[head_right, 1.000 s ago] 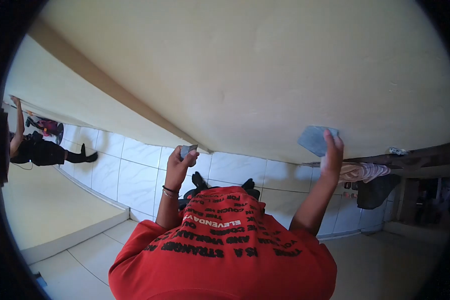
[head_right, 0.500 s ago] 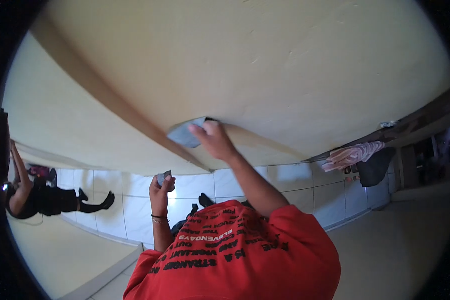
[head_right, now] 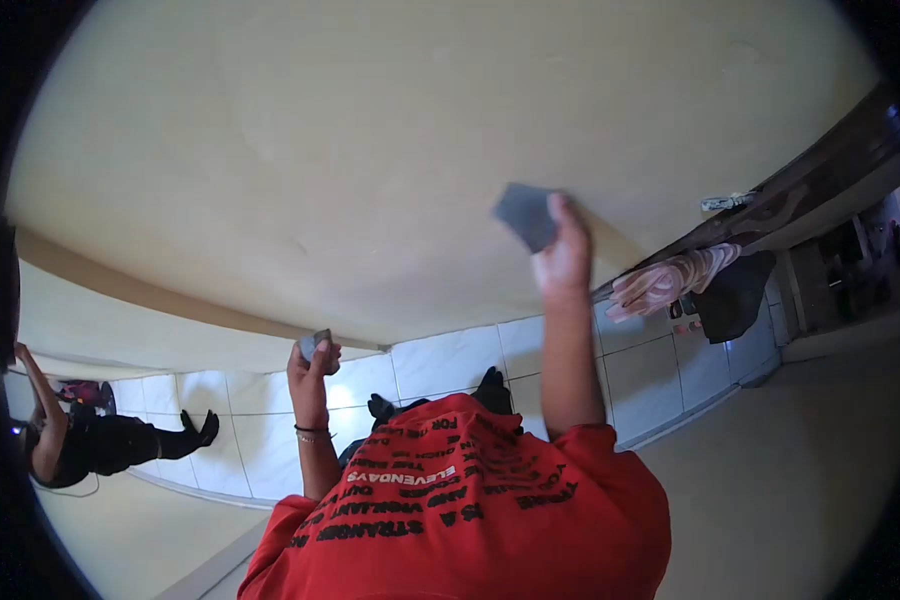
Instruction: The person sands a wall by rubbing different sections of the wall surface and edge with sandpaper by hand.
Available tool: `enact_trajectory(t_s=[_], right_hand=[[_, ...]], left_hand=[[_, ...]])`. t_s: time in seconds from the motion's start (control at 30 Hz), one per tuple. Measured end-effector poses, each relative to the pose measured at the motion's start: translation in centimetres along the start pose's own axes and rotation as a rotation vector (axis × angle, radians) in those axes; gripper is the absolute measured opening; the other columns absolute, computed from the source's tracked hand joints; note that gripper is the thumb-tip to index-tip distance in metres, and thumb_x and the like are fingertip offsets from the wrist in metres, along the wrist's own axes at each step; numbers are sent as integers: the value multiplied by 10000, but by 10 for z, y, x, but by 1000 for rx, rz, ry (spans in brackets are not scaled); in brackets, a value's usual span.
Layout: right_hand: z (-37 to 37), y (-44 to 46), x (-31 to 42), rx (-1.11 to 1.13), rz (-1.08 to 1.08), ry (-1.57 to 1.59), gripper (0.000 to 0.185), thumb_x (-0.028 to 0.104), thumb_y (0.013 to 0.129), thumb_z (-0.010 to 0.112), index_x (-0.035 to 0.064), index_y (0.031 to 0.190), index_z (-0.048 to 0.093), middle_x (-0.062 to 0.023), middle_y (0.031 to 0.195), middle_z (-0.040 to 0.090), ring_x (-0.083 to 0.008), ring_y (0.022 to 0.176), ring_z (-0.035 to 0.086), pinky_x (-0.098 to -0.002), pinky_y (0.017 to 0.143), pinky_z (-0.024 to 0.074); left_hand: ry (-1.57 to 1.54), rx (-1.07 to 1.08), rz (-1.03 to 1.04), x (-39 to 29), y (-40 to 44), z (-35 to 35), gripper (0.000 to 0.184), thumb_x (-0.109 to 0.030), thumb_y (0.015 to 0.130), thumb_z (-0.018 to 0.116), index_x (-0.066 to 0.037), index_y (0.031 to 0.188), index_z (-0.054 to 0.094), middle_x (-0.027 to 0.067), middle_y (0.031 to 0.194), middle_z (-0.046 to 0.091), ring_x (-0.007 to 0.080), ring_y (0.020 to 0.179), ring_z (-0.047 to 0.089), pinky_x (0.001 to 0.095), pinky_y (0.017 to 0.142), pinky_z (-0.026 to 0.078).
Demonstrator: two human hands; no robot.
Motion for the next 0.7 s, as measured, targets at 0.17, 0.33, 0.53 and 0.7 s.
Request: enact_trajectory(t_s=[0.17,0.33,0.53,0.7], right_hand=[[-93,27,92,-122,-64,-276,350,323,820,532,-4,945,544,-112,791,591,-206,747,581,-306,672,429],[-103,31,144,-391,-319,-611,363,301,804,567,-40,930,570,-61,781,581,-159,729,546,-269,706,410],[-28,25,123,-17,-169,-995,273,233,804,588,-23,898,582,-12,820,559,-86,767,493,-230,734,386],[89,5,70,460,-293,-1130,385,323,823,547,-14,642,502,-64,538,451,-108,545,394,-290,512,359]], left_hand=[[-3,26,-12,1,-10,59,215,-199,820,580,-9,892,512,65,755,583,84,653,514,208,577,409],[10,3,-61,3,-17,67,239,-216,823,579,-3,911,514,76,780,590,101,700,539,223,613,428],[27,-4,-30,4,-3,59,239,-216,825,577,1,907,522,74,800,600,112,724,559,235,651,438],[-57,-43,13,-1,4,21,205,-198,831,567,-7,891,524,49,810,589,90,717,526,229,646,417]])
Point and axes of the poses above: each hand's wrist, its own y-axis towards the middle knuckle, its own z-axis out of the palm, x = y × z, the point moved 5 cm from there along y, towards the middle knuckle
